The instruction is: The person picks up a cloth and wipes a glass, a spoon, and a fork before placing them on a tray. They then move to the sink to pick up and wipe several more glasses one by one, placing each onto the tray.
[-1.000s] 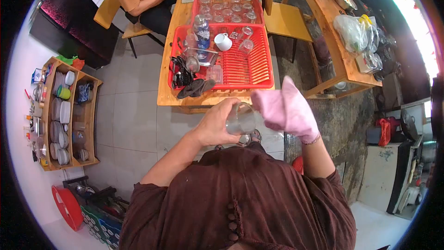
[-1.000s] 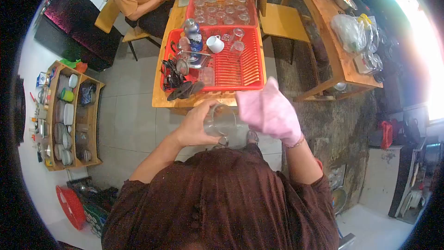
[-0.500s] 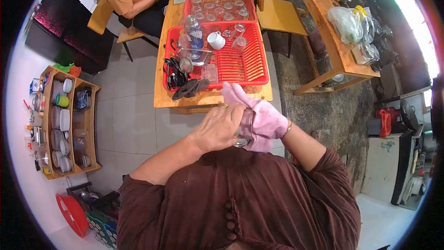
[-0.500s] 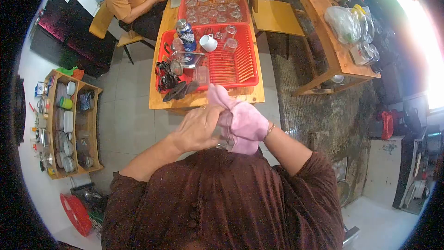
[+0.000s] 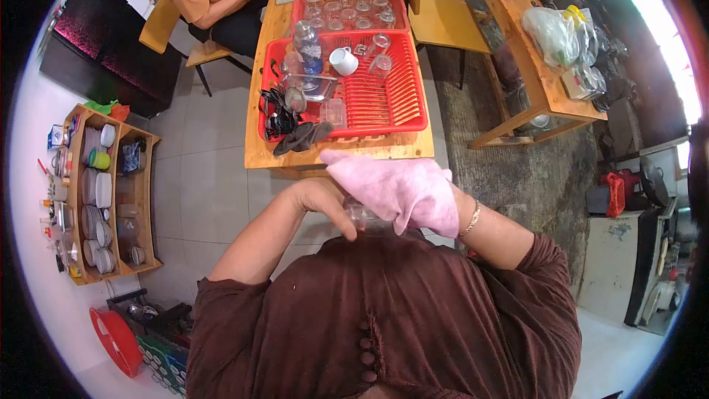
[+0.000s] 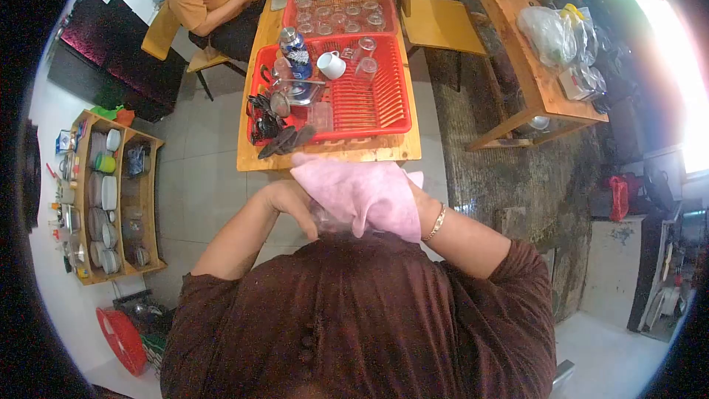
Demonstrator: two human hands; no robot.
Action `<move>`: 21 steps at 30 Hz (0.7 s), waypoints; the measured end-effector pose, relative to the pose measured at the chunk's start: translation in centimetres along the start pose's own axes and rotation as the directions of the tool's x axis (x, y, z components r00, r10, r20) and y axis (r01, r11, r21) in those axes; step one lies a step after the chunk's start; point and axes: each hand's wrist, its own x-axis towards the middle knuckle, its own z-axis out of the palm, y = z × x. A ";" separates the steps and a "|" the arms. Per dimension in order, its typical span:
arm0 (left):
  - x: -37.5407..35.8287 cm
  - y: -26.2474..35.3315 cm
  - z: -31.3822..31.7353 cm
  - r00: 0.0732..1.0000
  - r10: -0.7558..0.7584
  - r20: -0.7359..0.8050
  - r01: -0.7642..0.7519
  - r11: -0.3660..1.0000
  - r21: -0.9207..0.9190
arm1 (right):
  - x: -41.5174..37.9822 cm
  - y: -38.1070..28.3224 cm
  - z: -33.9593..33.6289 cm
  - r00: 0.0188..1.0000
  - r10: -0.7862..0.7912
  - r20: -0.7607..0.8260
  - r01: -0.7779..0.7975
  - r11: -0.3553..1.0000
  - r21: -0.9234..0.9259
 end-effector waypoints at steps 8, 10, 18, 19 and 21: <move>1.2 1.0 2.9 0.860 0.145 -0.488 0.052 0.928 0.368 | 1.7 3.0 -2.2 0.999 -0.028 -0.040 -0.001 0.815 -0.580; 1.6 0.9 3.4 0.763 0.224 -0.606 0.197 0.813 0.548 | 1.3 2.7 -1.2 0.972 0.077 -0.223 -0.057 0.994 0.092; 1.8 -0.5 3.8 0.615 0.621 -0.486 0.224 0.454 0.863 | -2.1 3.7 -2.5 0.879 0.193 0.437 0.274 0.544 -0.793; 1.7 -0.4 3.7 0.602 0.637 -0.481 0.232 0.437 0.869 | -2.2 3.4 -3.1 0.895 0.257 0.365 0.215 0.467 -0.858; 1.4 -0.2 3.5 0.588 0.653 -0.477 0.240 0.423 0.874 | -4.1 7.8 -5.9 0.992 0.122 0.019 -0.068 0.669 -0.740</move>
